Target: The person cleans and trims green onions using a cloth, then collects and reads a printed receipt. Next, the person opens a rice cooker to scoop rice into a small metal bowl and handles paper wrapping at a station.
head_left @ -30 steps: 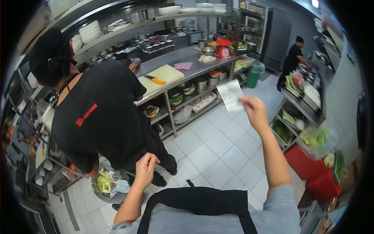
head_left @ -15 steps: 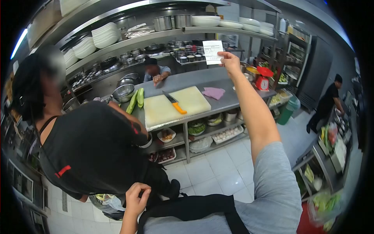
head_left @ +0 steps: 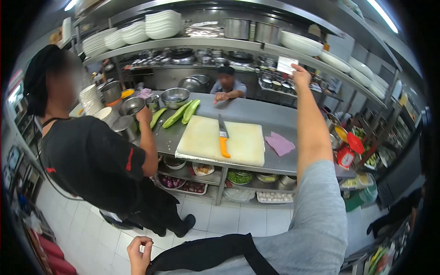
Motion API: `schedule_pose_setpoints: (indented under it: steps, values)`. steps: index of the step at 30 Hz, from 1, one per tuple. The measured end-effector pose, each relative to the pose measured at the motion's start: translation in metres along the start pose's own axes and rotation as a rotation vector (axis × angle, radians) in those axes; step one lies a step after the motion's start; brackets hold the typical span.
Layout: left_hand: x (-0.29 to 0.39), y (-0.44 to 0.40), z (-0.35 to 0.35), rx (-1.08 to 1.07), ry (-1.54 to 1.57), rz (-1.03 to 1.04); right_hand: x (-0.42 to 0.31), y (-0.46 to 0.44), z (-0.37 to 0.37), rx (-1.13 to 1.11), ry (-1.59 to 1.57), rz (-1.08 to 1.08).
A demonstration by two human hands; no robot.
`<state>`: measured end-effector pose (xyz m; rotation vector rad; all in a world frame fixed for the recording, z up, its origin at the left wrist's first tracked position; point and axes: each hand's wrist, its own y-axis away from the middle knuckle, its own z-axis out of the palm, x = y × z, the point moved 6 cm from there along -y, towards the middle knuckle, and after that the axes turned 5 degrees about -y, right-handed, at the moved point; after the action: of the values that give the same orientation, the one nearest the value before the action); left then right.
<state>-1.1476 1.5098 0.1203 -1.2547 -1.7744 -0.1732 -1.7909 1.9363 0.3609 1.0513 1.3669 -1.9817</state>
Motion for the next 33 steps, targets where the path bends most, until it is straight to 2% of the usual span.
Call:
schedule_pose_setpoints:
  steps: [2, 3, 5, 6, 7, 8, 9, 10, 11, 12, 13, 14, 15, 17, 19, 21, 24, 25, 28, 31, 33]
  values:
    - [0.012, 0.01, 0.003, 0.04, 0.001, -0.057, -0.009, -0.009, -0.001, -0.02, -0.008, -0.004]
    - [0.017, 0.014, 0.003, 0.051, -0.007, -0.061, -0.003, -0.024, -0.008, 0.003, 0.135, -0.101]
    - [0.025, 0.023, -0.001, 0.08, -0.046, -0.087, -0.022, -0.015, -0.017, 0.124, 0.503, -0.509]
    - [0.028, 0.028, -0.007, 0.096, -0.075, -0.109, -0.037, 0.018, -0.02, 0.073, 0.497, -0.425]
    - [0.029, 0.032, -0.012, 0.108, -0.067, -0.103, -0.046, 0.055, -0.023, 0.038, 0.376, -0.43]
    - [0.026, 0.036, -0.019, 0.127, -0.06, -0.096, -0.054, 0.1, -0.034, 0.034, 0.471, -0.522]
    - [0.023, 0.042, -0.027, 0.129, -0.06, -0.1, -0.027, 0.117, -0.053, 0.063, 0.622, -0.68]
    - [0.019, 0.049, -0.037, 0.13, -0.06, -0.097, -0.005, 0.155, -0.072, 0.129, 0.636, -0.558]
    - [0.012, 0.06, -0.049, 0.123, -0.059, -0.136, 0.08, 0.157, -0.117, 0.133, 0.615, -0.531]
    - [0.004, 0.072, -0.06, 0.109, -0.053, -0.167, 0.133, 0.194, -0.155, 0.147, 0.872, -0.276]
    - [-0.005, 0.087, -0.074, 0.166, -0.083, -0.122, 0.184, 0.248, -0.191, 0.079, 0.933, -0.437]
    - [-0.014, 0.107, -0.091, 0.197, -0.107, -0.171, 0.225, 0.314, -0.197, -0.096, 1.035, -0.4]
    - [-0.023, 0.125, -0.108, 0.217, -0.129, -0.211, 0.257, 0.387, -0.173, -0.35, 1.118, -0.286]
    - [-0.05, 0.163, -0.141, 0.279, -0.092, -0.346, 0.295, 0.543, -0.105, -0.958, 1.147, -0.107]
    - [-0.069, 0.203, -0.185, 0.316, -0.157, -0.495, 0.279, 0.683, -0.019, -1.479, 0.991, -0.042]
    - [-0.084, 0.236, -0.229, 0.303, -0.211, -0.678, 0.231, 0.797, 0.057, -1.835, 0.79, -0.019]
    - [-0.091, 0.248, -0.289, 0.492, -0.452, -0.345, 0.159, 0.905, 0.144, -2.078, 0.614, -0.044]
    - [-0.098, 0.248, -0.303, 0.414, -0.438, -0.363, 0.141, 0.929, 0.166, -2.115, 0.59, -0.057]
    - [-0.127, 0.229, -0.335, 0.367, -0.296, -0.15, 0.116, 0.977, 0.207, -2.207, 0.593, -0.072]
    - [-0.145, 0.188, -0.364, 0.142, -0.281, -0.095, 0.12, 1.012, 0.226, -2.332, 0.696, -0.056]
    - [-0.164, 0.165, -0.394, 0.173, -0.448, 0.015, 0.13, 1.034, 0.235, -2.424, 0.795, -0.05]
